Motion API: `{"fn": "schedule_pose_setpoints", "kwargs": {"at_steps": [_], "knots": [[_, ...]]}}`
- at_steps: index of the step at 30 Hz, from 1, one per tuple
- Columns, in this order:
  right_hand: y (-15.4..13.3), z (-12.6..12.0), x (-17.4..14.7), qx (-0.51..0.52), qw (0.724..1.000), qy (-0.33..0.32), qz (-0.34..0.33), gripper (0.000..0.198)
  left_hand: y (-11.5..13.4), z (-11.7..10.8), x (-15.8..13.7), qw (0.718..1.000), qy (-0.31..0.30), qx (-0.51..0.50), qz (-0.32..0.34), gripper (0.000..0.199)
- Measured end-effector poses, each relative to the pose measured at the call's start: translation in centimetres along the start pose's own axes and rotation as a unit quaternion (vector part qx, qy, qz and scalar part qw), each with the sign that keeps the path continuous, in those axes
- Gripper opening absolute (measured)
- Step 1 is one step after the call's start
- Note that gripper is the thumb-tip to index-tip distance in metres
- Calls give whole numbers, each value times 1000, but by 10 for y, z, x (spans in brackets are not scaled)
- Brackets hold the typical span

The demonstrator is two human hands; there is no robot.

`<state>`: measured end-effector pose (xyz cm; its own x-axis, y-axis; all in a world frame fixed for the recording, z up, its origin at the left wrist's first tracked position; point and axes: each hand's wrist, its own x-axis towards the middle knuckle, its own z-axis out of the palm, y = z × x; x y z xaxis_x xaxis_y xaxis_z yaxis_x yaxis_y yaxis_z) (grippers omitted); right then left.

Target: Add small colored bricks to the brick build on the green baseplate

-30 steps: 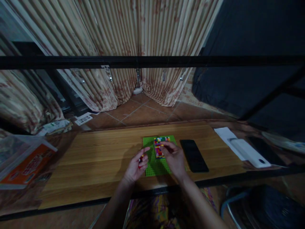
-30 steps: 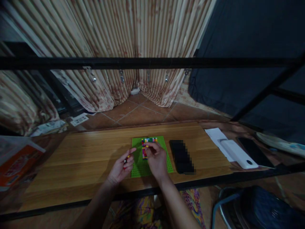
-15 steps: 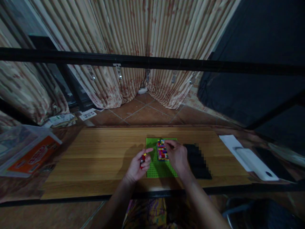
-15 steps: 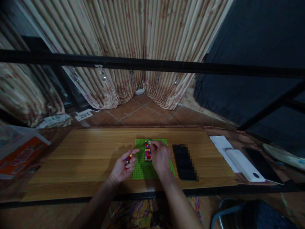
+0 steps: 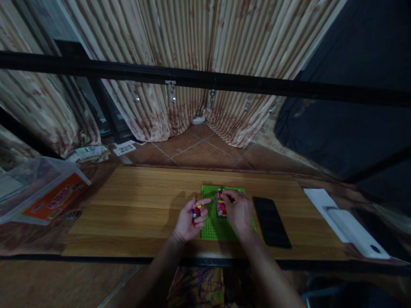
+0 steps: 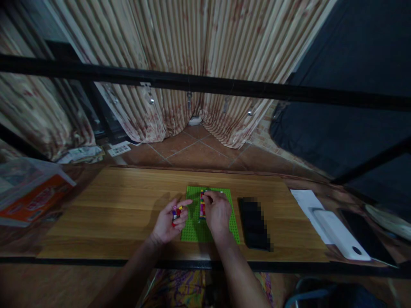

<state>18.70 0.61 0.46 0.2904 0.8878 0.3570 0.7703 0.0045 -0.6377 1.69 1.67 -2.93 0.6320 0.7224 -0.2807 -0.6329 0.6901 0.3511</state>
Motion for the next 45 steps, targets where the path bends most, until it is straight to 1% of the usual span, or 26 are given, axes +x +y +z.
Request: {"fn": "schedule_pose_setpoints", "kwargs": {"at_steps": [4,8,13,19,28,33,37,39,41,43,45], "knots": [[-1,-5,-1,16,1000,-3,6,27,0,-1,1,1000,-1,-6,2,41],[1,-8,-2,34,999,-3,39,29,0,1,0,1000,4,-6,9,41],[0,-4,0,66,995,7,72,29,0,3,0,1000,16,-13,17,43],[-8,-1,1,37,995,30,85,30,-1,5,0,999,35,-23,23,44],[-13,-4,6,32,993,18,115,29,-2,4,2,998,40,-39,31,43],[-11,-6,11,27,994,9,108,28,-2,1,3,997,42,-53,42,39],[-10,-5,6,40,994,22,104,28,-2,0,1,997,20,-62,44,40],[-12,-3,-2,72,993,27,88,29,-2,-1,1,997,6,-62,45,41],[-16,0,-14,101,994,15,42,28,-2,0,0,997,-3,-63,45,42],[-23,3,-24,103,994,-21,-28,25,-2,1,0,997,-4,-65,42,41],[-32,6,-31,83,990,-68,-93,25,-3,3,0,997,2,-68,39,38]]}}
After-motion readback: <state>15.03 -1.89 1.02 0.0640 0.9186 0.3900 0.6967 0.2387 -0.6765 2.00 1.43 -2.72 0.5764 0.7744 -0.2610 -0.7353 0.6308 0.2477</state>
